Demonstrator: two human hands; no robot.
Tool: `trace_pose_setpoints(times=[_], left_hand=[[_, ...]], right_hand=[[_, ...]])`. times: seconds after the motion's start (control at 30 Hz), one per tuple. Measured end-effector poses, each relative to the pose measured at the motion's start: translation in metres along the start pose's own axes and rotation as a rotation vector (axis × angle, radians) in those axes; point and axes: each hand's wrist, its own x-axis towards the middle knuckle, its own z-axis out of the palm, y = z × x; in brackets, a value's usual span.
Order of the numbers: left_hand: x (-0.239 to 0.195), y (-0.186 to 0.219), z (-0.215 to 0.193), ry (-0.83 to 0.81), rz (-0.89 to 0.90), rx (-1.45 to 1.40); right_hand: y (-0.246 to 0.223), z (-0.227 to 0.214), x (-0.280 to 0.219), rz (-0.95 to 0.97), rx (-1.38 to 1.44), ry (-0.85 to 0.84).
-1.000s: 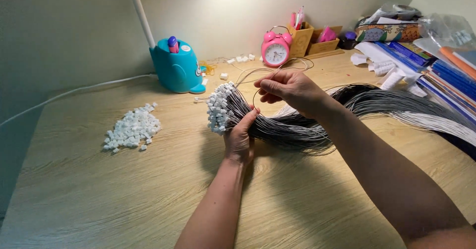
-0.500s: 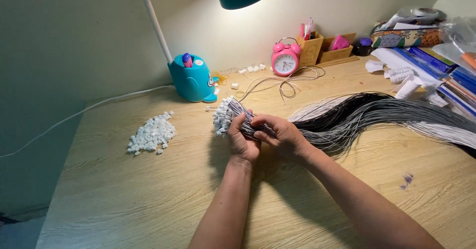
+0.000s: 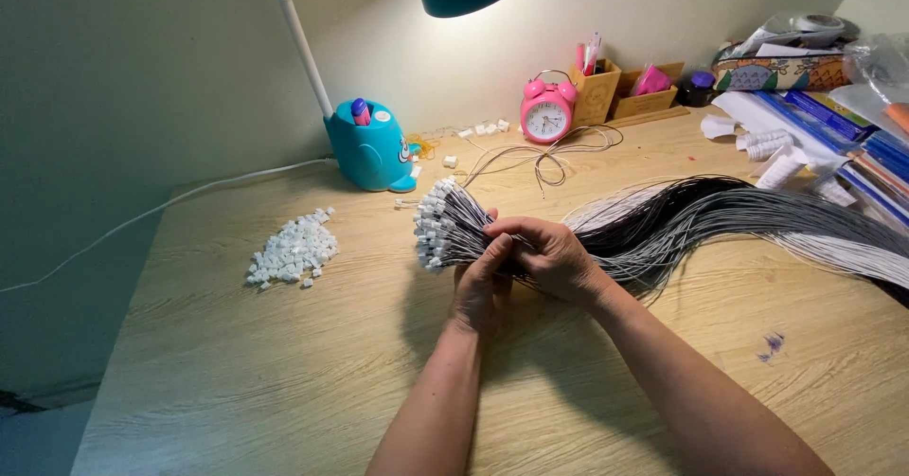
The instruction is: The person gathers a large bundle of black and white wires with white connectors, aligns them, and secures the bundle using a rubber band. The person then lifts and repositions the wire bundle on the desk.
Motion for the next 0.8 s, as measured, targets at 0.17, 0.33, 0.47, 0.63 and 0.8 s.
trace_pose_setpoints(times=[0.17,0.33,0.47,0.63,0.8], left_hand=[[-0.008,-0.011,0.007,-0.001,0.104,0.057],[-0.003,-0.020,0.004,0.057,0.127,0.084],[0.007,-0.030,-0.010,0.085,0.165,0.099],[-0.013,-0.015,0.008,0.080,0.169,0.069],[-0.008,-0.014,-0.006,0.104,0.132,0.035]], right_hand=[[-0.045,-0.017,0.001,0.098,0.152,-0.040],[-0.059,-0.032,0.008,0.157,0.140,-0.089],[-0.072,-0.039,0.022,0.127,-0.235,-0.154],[-0.075,-0.037,0.042,0.093,-0.642,-0.116],[-0.088,-0.023,0.050,0.044,-0.562,-0.045]])
